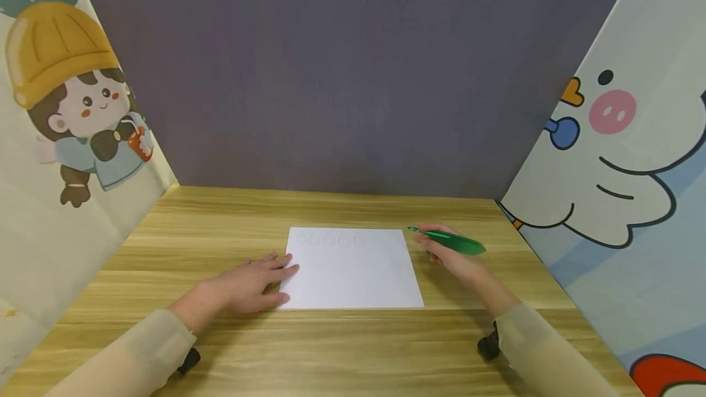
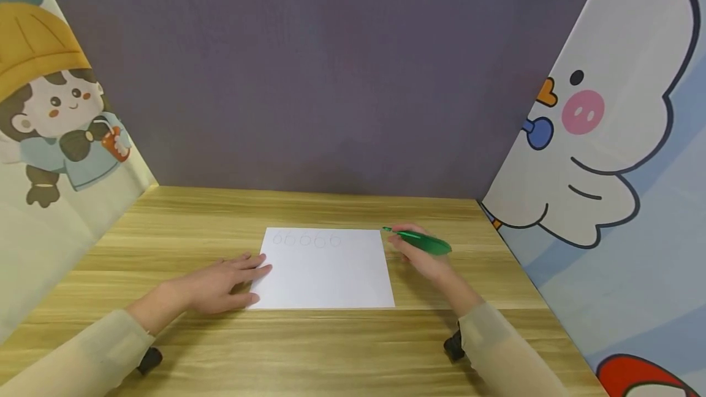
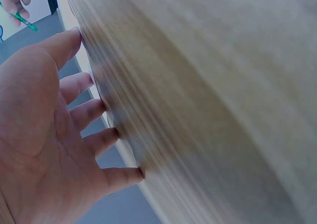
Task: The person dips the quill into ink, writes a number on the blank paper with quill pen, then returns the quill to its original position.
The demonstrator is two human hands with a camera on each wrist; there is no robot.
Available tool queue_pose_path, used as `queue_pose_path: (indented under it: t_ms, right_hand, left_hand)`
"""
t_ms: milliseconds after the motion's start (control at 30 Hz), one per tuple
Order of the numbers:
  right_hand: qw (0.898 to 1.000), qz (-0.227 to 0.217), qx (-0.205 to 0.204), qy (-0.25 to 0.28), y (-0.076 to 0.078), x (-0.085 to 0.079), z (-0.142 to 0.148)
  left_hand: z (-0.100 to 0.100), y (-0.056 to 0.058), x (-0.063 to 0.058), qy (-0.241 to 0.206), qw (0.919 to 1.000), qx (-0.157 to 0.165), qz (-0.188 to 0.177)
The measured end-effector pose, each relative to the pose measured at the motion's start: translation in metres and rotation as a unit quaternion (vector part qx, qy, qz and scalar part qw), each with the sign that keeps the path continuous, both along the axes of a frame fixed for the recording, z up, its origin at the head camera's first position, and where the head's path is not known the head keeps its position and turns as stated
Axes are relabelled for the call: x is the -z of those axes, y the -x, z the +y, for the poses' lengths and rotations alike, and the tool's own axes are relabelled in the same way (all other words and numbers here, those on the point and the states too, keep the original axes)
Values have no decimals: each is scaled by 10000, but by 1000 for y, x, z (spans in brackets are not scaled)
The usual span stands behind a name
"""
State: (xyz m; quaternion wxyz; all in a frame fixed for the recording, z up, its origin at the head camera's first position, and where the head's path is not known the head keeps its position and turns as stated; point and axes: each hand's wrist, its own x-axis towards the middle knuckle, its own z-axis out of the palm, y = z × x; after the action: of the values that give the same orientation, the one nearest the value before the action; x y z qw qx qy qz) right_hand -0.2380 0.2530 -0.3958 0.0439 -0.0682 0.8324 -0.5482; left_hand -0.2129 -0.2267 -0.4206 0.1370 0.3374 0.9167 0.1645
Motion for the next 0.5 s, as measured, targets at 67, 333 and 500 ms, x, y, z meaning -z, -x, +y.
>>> queue_pose_path:
  t_ms: [67, 333, 500]
  right_hand:
    - [9999, 122, -25, -9, -3, -1, 6]
    - [9950, 751, -615, 217, -11, 1, 26]
    - [9945, 740, -740, 107, -13, 2, 32]
  left_hand:
    - [0, 0, 0, 5, 10000, 1, -6]
    - [1, 1, 2, 32, 10000, -17, 5]
    - [2, 0, 0, 45, 10000, -22, 37]
